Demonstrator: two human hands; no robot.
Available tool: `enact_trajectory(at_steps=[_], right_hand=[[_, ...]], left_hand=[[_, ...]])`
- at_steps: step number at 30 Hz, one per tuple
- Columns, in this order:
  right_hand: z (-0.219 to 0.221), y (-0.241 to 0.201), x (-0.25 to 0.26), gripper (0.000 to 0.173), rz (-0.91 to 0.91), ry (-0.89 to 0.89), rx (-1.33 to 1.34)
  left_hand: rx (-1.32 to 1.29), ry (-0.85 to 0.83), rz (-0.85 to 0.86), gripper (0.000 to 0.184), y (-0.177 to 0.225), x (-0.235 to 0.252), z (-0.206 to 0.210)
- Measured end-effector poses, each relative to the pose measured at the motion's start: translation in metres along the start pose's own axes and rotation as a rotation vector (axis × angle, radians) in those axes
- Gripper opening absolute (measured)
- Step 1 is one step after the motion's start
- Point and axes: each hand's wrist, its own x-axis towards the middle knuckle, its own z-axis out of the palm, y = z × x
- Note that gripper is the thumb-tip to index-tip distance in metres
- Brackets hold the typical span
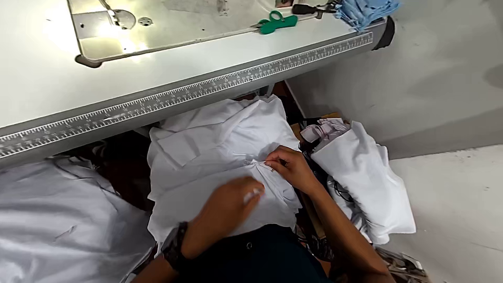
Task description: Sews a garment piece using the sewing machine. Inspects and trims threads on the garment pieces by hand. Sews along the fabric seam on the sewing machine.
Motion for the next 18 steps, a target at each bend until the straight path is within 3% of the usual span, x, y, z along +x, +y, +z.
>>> enact_trajectory(at_steps=[3,7,13,18], right_hand=[[0.002,-0.002,0.0,0.009,-0.01,-0.004,0.028],[0.01,-0.004,0.004,0.008,-0.028,0.018,-0.005],[0.013,-0.031,-0.021,0.01,-0.035,0.215,-0.281],[0.033,-0.037,-0.034,0.016,0.125,0.124,-0.061]], left_hand=[[-0.04,0.11,-0.083,0.027,-0.037,0.03,-0.012],[-0.397,-0.02,-0.052,0.024,-0.07,0.044,0.002],[-0.43,0.021,-0.212,0.016,-0.056,0.039,0.013],[-0.398,0.024,-0.194,0.016,-0.048,0.035,0.01]])
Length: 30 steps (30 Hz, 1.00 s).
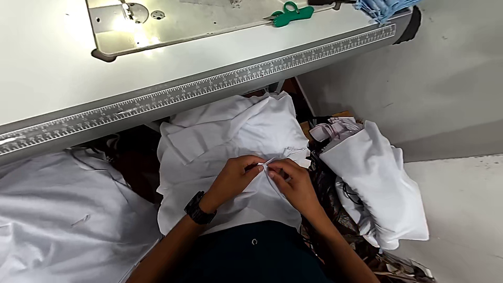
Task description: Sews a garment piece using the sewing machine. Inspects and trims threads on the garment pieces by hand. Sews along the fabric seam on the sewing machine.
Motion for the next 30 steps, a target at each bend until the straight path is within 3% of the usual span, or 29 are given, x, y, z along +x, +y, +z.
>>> enact_trajectory(at_steps=[4,7,14,21,30], right_hand=[[-0.001,-0.01,0.004,0.008,0.131,-0.061,0.158],[-0.004,-0.007,0.009,0.005,0.079,-0.109,0.175],[-0.019,0.0,0.022,0.015,0.257,-0.307,0.371],[-0.013,0.004,0.022,0.005,0.258,-0.229,0.471],[-0.022,0.002,0.017,0.004,0.231,-0.179,0.214]], left_hand=[[-0.023,0.006,0.012,0.017,0.004,0.0,0.002],[-0.11,-0.007,-0.029,0.019,0.004,-0.002,-0.003],[-0.143,-0.028,-0.052,0.02,0.001,-0.003,-0.007],[-0.094,-0.019,-0.021,0.019,0.0,-0.003,-0.009],[-0.102,0.072,-0.04,0.024,-0.003,-0.007,-0.005]])
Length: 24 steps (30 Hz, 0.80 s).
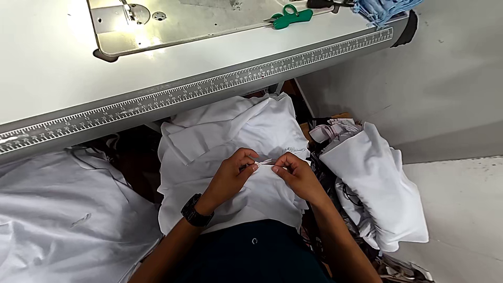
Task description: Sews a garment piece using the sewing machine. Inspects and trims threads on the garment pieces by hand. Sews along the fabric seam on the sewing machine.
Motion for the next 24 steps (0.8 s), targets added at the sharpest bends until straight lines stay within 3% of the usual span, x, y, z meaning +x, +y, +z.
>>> enact_trajectory(at_steps=[6,13,19,24], right_hand=[[0.002,-0.001,-0.002,0.006,-0.045,0.02,-0.03],[0.011,-0.006,0.002,0.012,-0.137,-0.014,0.013],[0.019,-0.007,0.007,0.008,-0.17,0.075,-0.148],[0.024,0.003,0.005,0.014,-0.163,0.09,-0.215]], left_hand=[[-0.172,0.041,-0.063,0.021,0.0,0.0,0.001],[-0.079,0.033,-0.055,0.017,0.0,0.0,0.001],[-0.11,0.05,-0.039,0.018,0.004,0.001,0.001],[-0.008,0.073,-0.093,0.016,0.002,-0.009,0.009]])
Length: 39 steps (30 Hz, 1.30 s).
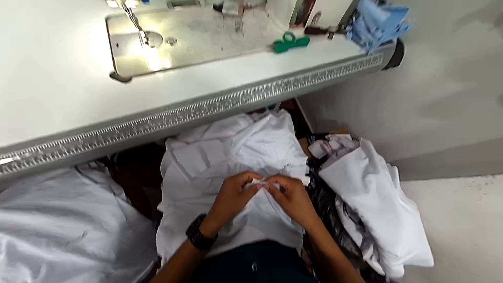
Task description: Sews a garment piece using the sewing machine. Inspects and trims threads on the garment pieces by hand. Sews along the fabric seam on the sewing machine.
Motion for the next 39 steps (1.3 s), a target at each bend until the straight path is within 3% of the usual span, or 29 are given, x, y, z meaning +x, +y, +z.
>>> enact_trajectory(at_steps=[3,6,11,14,17,22,27,29,32,35,37,39], right_hand=[[-0.005,0.017,0.005,0.025,0.02,-0.029,-0.036],[-0.026,0.012,0.032,0.025,-0.043,-0.021,-0.15],[-0.087,-0.032,0.15,0.02,-0.377,0.373,-0.415],[-0.112,-0.038,0.24,0.037,-0.297,0.266,-0.606],[-0.115,-0.043,0.284,0.038,-0.209,0.117,-0.687],[-0.095,-0.064,0.259,0.03,-0.192,0.116,-0.864],[-0.09,-0.07,0.225,0.031,-0.263,0.099,-0.862],[-0.087,-0.073,0.198,0.035,-0.324,0.128,-0.718],[-0.078,-0.08,0.131,0.036,-0.345,0.037,-0.269],[-0.054,-0.07,0.055,0.037,-0.191,-0.17,0.193],[-0.035,-0.048,0.02,0.038,-0.061,-0.187,0.349],[-0.017,-0.023,0.002,0.025,-0.013,-0.061,0.304]], left_hand=[[0.016,-0.009,-0.021,0.02,-0.015,0.01,0.002],[-0.006,0.001,-0.019,0.021,-0.023,0.016,0.006],[-0.012,-0.016,-0.022,0.023,-0.017,0.022,0.005],[0.086,-0.034,-0.037,0.022,-0.007,0.015,0.004],[0.103,-0.022,-0.051,0.017,0.006,0.008,0.0],[0.047,0.029,-0.068,0.01,-0.001,0.011,0.007],[0.007,0.054,-0.11,0.009,-0.004,0.013,0.01],[-0.008,0.059,-0.124,0.009,-0.005,0.013,0.01],[-0.027,0.069,-0.137,0.01,-0.007,0.014,0.012],[-0.035,0.08,-0.152,0.011,-0.006,0.012,0.012],[-0.039,0.079,-0.154,0.011,-0.006,0.012,0.011],[-0.046,0.074,-0.156,0.012,-0.004,0.013,0.012]])
